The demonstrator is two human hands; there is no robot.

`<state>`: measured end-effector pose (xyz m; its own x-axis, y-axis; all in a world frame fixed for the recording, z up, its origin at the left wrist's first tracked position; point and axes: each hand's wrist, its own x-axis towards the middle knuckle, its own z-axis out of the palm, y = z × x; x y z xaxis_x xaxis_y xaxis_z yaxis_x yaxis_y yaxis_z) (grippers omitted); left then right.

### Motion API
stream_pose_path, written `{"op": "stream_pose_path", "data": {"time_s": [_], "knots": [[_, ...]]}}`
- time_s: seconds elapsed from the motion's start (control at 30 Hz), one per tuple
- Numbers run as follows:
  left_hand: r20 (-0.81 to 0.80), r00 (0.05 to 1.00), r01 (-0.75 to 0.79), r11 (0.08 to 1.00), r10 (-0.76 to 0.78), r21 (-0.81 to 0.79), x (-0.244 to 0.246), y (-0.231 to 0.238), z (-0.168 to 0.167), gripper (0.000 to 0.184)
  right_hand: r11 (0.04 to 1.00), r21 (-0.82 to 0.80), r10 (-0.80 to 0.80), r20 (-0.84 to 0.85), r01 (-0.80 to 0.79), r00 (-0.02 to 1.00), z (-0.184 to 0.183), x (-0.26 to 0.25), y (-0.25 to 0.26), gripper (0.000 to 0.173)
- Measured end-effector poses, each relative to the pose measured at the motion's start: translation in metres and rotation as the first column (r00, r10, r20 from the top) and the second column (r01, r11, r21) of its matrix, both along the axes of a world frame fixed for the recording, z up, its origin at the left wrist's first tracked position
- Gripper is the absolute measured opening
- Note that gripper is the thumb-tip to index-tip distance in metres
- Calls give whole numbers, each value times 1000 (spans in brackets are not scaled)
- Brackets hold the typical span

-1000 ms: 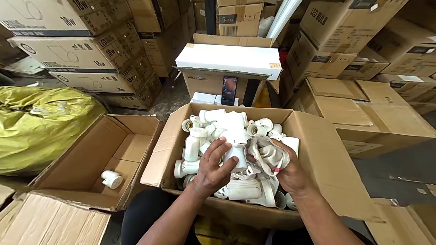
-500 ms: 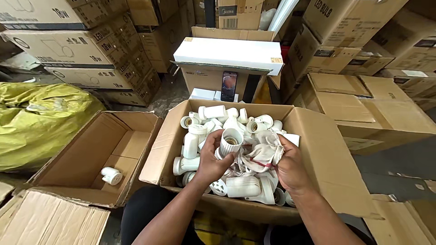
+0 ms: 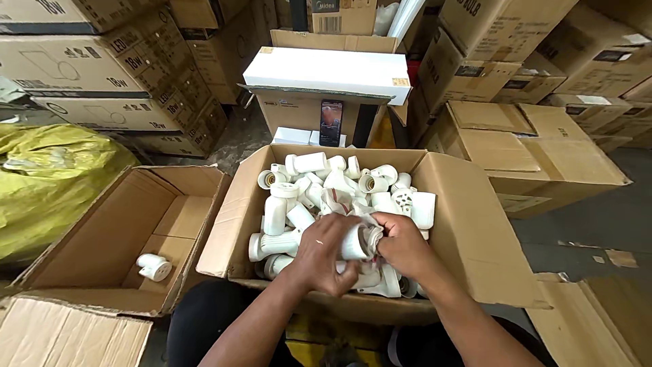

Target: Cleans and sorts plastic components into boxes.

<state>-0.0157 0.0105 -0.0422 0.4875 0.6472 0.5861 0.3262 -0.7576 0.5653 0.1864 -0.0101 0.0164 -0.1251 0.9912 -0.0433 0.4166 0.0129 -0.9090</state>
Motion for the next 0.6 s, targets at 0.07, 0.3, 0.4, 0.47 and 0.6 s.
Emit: {"op": "stream_pose_path", "data": {"time_s": [0.07, 0.3, 0.4, 0.47, 0.6], "knots": [[-137, 987, -61, 985, 84, 162, 5, -2, 2, 67, 989, 149, -30, 326, -20, 945, -7, -2, -5, 9], [-263, 956, 108, 989, -130, -98, -28, 0, 37, 59, 801, 521, 14, 475, -294, 880, -25, -11, -22, 13], [-276, 961, 46, 998, -34, 39, -35, 2, 32, 53, 802, 535, 11, 433, -267, 901, -31, -17, -22, 12], [-247, 966, 56, 996, -72, -73, -36, 0, 32, 52, 830, 494, 48, 398, -259, 916, -29, -17, -22, 14], [-243, 970, 3, 998, -17, -59, -31, -7, 35, 54, 804, 580, -159, 421, -130, 893, -32, -27, -26, 9]]}}
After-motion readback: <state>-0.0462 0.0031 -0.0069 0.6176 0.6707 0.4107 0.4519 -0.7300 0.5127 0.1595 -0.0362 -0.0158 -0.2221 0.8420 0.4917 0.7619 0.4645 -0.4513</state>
